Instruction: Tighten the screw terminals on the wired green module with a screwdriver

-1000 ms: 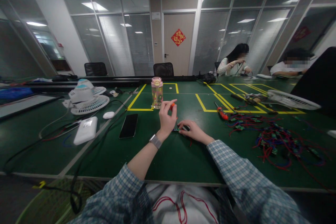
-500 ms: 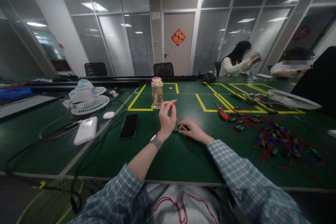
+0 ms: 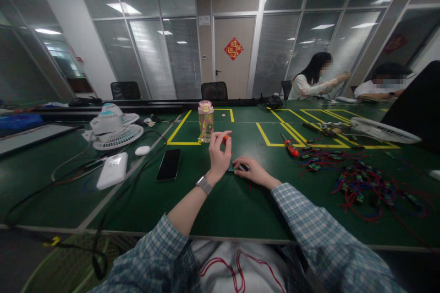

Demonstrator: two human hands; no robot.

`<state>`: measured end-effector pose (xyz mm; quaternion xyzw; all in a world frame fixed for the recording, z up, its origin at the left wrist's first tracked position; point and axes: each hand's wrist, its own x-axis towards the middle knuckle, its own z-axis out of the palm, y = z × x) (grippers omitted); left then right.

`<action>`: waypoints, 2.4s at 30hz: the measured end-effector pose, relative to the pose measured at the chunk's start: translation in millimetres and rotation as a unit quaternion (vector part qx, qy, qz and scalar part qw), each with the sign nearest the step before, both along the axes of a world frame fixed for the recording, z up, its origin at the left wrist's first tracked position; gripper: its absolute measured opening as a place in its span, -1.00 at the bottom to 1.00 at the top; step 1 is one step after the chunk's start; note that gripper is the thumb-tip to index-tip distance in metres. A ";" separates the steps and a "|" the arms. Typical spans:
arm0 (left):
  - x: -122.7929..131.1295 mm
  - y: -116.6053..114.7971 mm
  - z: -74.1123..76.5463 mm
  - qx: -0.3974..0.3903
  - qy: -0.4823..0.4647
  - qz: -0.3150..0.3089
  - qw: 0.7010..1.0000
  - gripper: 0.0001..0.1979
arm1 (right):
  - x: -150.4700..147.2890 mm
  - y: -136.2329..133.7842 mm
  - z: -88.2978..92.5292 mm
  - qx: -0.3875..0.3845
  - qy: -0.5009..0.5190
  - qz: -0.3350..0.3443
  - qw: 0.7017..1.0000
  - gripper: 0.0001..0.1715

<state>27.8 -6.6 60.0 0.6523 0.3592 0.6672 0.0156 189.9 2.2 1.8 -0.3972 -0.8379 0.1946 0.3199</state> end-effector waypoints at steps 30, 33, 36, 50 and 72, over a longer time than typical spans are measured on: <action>0.8 4.9 -4.3 -0.011 -0.023 -0.081 0.996 -0.74 | 0.4 0.5 -0.3 -0.005 -0.002 0.002 1.000 -0.93; 1.2 6.8 -7.0 -0.030 -0.034 -0.119 0.992 -0.71 | 0.3 -0.1 0.2 -0.006 0.004 0.004 1.000 -0.93; 1.2 6.9 -7.3 -0.037 -0.034 -0.135 0.990 -0.68 | 0.3 -0.4 0.1 -0.008 0.009 0.004 1.000 -0.93; 0.2 2.0 -1.3 0.016 0.004 -0.051 0.999 -0.82 | 0.0 -0.3 -0.1 -0.003 0.004 -0.002 1.000 -0.92; 0.0 -0.2 -1.5 0.004 0.002 -0.029 1.000 -0.73 | -0.1 0.0 -0.3 -0.005 0.007 0.002 1.000 -0.94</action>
